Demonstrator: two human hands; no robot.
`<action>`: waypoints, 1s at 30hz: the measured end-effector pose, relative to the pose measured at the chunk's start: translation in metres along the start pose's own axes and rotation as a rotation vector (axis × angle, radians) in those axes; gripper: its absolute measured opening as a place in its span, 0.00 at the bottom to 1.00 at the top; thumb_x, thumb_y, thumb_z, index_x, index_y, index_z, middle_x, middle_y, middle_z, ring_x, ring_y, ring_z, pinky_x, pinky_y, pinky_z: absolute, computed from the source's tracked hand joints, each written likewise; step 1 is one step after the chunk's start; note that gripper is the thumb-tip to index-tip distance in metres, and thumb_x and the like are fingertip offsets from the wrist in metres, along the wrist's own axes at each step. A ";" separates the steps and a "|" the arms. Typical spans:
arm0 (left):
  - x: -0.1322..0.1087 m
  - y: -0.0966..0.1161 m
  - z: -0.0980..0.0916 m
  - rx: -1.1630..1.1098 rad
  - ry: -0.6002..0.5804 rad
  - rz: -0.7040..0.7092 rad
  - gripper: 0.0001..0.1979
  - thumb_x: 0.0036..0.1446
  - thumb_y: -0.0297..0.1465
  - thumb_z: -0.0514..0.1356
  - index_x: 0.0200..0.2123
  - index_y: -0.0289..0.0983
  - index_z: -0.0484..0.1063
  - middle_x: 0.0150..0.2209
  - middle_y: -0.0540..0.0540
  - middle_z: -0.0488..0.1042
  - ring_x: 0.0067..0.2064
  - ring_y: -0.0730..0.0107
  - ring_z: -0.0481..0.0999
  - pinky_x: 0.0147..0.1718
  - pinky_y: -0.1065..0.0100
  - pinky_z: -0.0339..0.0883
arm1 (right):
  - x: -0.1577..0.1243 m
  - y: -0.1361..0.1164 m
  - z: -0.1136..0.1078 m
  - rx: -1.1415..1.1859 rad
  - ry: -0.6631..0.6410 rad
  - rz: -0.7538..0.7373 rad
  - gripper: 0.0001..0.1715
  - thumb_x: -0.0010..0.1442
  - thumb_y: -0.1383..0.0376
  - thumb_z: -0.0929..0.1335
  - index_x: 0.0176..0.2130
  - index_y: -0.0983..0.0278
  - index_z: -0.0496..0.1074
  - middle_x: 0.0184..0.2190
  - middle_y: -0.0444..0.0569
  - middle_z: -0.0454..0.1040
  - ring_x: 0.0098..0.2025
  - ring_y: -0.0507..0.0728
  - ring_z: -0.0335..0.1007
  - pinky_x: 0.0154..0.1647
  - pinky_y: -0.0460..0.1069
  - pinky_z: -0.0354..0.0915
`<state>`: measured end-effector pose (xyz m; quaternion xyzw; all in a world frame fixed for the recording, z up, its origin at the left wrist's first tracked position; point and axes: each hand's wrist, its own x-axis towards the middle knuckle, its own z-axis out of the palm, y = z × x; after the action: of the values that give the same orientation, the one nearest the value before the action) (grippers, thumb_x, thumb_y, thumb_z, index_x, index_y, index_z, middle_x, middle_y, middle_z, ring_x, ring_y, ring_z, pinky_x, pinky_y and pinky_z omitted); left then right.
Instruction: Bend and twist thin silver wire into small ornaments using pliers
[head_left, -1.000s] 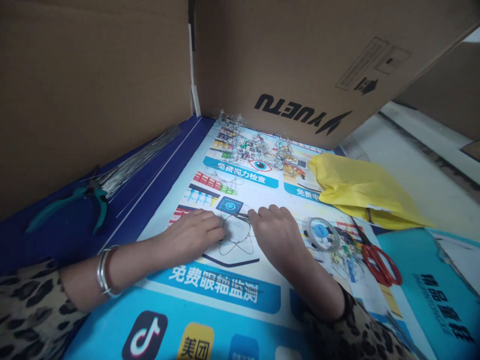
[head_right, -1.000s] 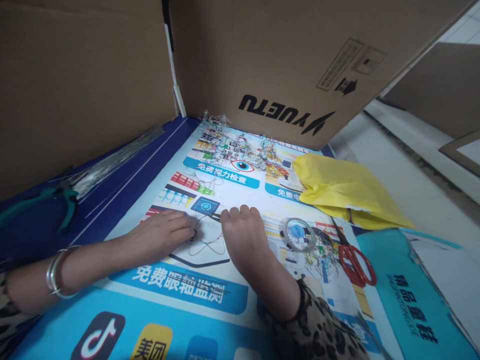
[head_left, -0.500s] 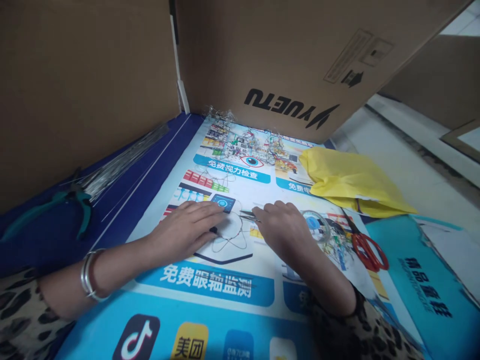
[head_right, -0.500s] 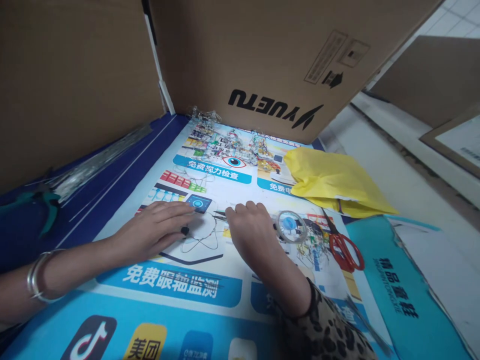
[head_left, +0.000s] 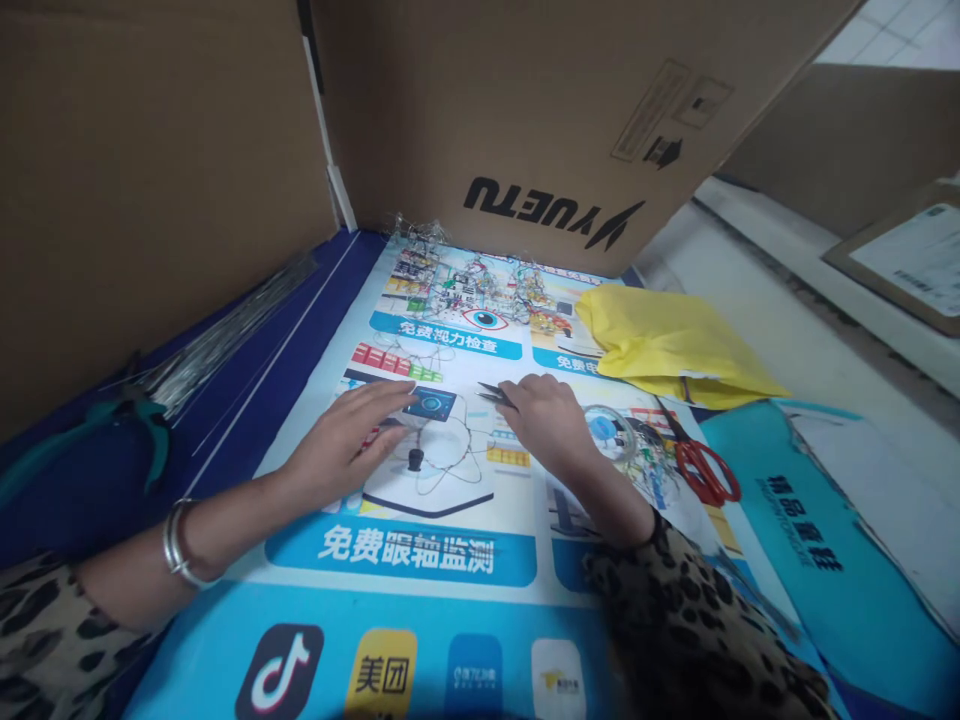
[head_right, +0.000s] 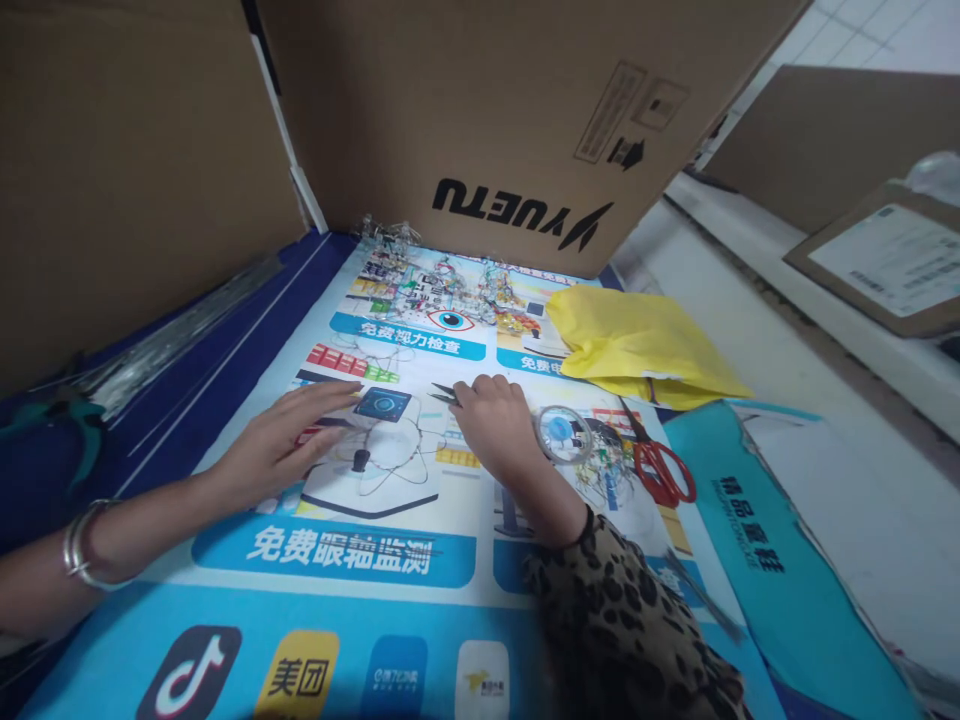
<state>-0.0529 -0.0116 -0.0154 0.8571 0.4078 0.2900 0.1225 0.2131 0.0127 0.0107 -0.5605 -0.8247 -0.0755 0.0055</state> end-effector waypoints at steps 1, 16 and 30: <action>0.002 -0.001 -0.002 -0.019 0.049 0.000 0.17 0.62 0.33 0.50 0.53 0.37 0.62 0.55 0.41 0.66 0.57 0.62 0.63 0.54 0.57 0.59 | 0.002 0.001 0.005 0.063 0.029 -0.010 0.15 0.61 0.59 0.62 0.44 0.63 0.69 0.37 0.52 0.70 0.42 0.58 0.59 0.39 0.50 0.51; 0.038 0.004 0.057 0.216 -0.289 0.472 0.34 0.57 0.50 0.49 0.60 0.36 0.57 0.63 0.36 0.52 0.64 0.46 0.49 0.57 0.48 0.48 | 0.004 -0.004 0.028 0.005 0.148 0.022 0.19 0.64 0.55 0.57 0.47 0.61 0.68 0.37 0.49 0.69 0.43 0.56 0.61 0.45 0.51 0.54; 0.041 0.015 0.050 0.396 -0.324 0.467 0.32 0.54 0.46 0.50 0.58 0.37 0.60 0.62 0.37 0.54 0.64 0.48 0.49 0.58 0.50 0.45 | 0.005 -0.003 0.038 -0.042 0.264 -0.008 0.20 0.64 0.56 0.56 0.46 0.63 0.68 0.37 0.49 0.70 0.41 0.56 0.62 0.43 0.51 0.56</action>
<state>0.0070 0.0122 -0.0324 0.9694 0.2240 0.0856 -0.0530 0.2116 0.0213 -0.0267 -0.5423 -0.8173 -0.1661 0.1018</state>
